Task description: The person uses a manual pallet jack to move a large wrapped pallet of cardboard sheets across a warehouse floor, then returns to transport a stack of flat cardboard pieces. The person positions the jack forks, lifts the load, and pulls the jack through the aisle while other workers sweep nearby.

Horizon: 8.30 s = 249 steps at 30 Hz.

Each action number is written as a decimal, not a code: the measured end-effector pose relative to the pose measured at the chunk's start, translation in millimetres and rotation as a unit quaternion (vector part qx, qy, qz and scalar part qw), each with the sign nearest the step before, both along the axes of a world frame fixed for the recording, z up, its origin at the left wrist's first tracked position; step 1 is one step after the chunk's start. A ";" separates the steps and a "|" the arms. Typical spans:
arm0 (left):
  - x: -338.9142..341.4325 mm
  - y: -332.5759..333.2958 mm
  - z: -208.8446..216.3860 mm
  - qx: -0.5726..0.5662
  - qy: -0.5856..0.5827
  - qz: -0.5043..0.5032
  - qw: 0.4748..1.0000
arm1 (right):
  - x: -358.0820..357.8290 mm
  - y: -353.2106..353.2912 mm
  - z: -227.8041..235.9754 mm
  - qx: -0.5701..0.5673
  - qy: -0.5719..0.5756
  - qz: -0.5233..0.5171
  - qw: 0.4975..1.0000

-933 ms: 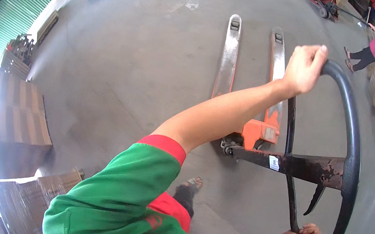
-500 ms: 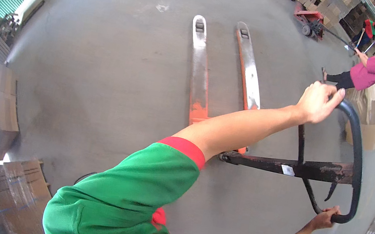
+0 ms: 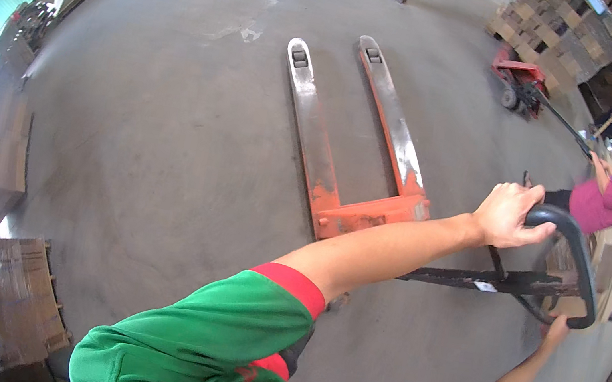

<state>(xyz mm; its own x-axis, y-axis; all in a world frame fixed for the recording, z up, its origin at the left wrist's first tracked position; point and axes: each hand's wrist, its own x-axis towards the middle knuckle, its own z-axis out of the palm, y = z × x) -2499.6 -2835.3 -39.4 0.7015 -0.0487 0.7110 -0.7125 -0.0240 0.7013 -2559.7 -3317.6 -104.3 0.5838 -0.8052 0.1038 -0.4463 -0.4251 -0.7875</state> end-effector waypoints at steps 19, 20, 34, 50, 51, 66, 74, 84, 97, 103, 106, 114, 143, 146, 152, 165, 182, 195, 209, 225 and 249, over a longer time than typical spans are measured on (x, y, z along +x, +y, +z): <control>427.4 -12.4 -142.0 -0.040 0.078 0.336 0.938 | 684.5 77.8 -102.6 0.113 0.040 0.297 0.947; 441.5 -12.0 -136.9 -0.048 0.074 0.346 0.934 | 704.9 78.8 -90.5 0.122 0.029 0.309 0.943; 576.2 -5.7 -167.4 -0.039 0.027 0.455 0.889 | 1004.1 168.2 -158.5 0.046 0.091 0.433 0.896; 660.3 275.6 -195.6 -0.036 0.058 0.754 0.653 | 1063.6 566.3 -132.9 0.211 0.107 0.738 0.632; 661.0 278.5 -201.8 -0.027 0.045 0.758 0.650 | 1064.8 569.1 -138.0 0.190 0.064 0.731 0.652; 816.1 280.8 -313.0 0.056 0.016 0.717 0.694 | 1265.2 648.2 -257.3 0.268 0.037 0.725 0.634; 879.1 329.8 -356.1 -0.054 0.128 0.740 0.658 | 1316.9 699.7 -301.7 0.293 0.075 0.717 0.629; 921.9 316.6 -352.7 0.112 0.315 0.687 0.645 | 1361.2 698.3 -362.4 0.295 0.078 0.760 0.574; 949.7 396.4 -340.0 0.248 0.097 0.613 0.744 | 1392.2 775.7 -352.6 0.268 0.096 0.679 0.677; 892.4 477.4 -329.3 0.249 0.144 0.613 0.735 | 1319.7 814.8 -357.9 0.257 0.106 0.660 0.697; 869.7 536.7 -323.9 0.250 0.148 0.596 0.749 | 1286.9 850.0 -348.4 0.238 0.099 0.637 0.727; 789.7 744.8 -289.3 0.194 0.300 0.593 0.722 | 1160.3 979.1 -323.4 0.174 0.028 0.653 0.736; 1163.2 1233.1 -294.3 0.572 0.268 0.223 0.743 | 1273.4 1396.7 -227.7 -0.284 0.132 0.638 0.703; 1231.4 1289.1 -298.9 0.604 0.346 0.222 0.683 | 1321.6 1464.1 -240.0 -0.252 0.194 0.637 0.702; 1328.1 1327.2 -325.1 0.657 0.402 0.178 0.613 | 1400.4 1527.1 -281.1 -0.211 0.165 0.608 0.747; 1454.9 1365.1 -312.1 0.646 0.389 -0.118 0.646 | 1476.9 1513.9 -263.7 -0.144 0.371 0.612 0.683; 1459.9 1387.7 -324.6 0.488 0.321 -0.054 0.810 | 1467.7 1543.5 -253.9 -0.166 0.242 0.361 0.885; 1456.3 1392.2 -335.6 0.367 0.254 0.032 0.895 | 1471.8 1548.9 -258.0 -0.188 0.058 0.289 0.937; 1516.5 1391.7 -335.4 0.320 0.249 0.042 0.913 | 1535.7 1538.7 -239.0 -0.155 0.192 0.383 0.890; 1741.6 1404.9 -361.5 0.221 0.188 0.158 0.944 | 1764.6 1553.2 -263.0 -0.206 0.142 0.333 0.909; 1653.3 1381.9 -451.7 0.249 0.164 0.119 0.947 | 1666.6 1555.9 -379.5 -0.226 -0.112 0.282 0.926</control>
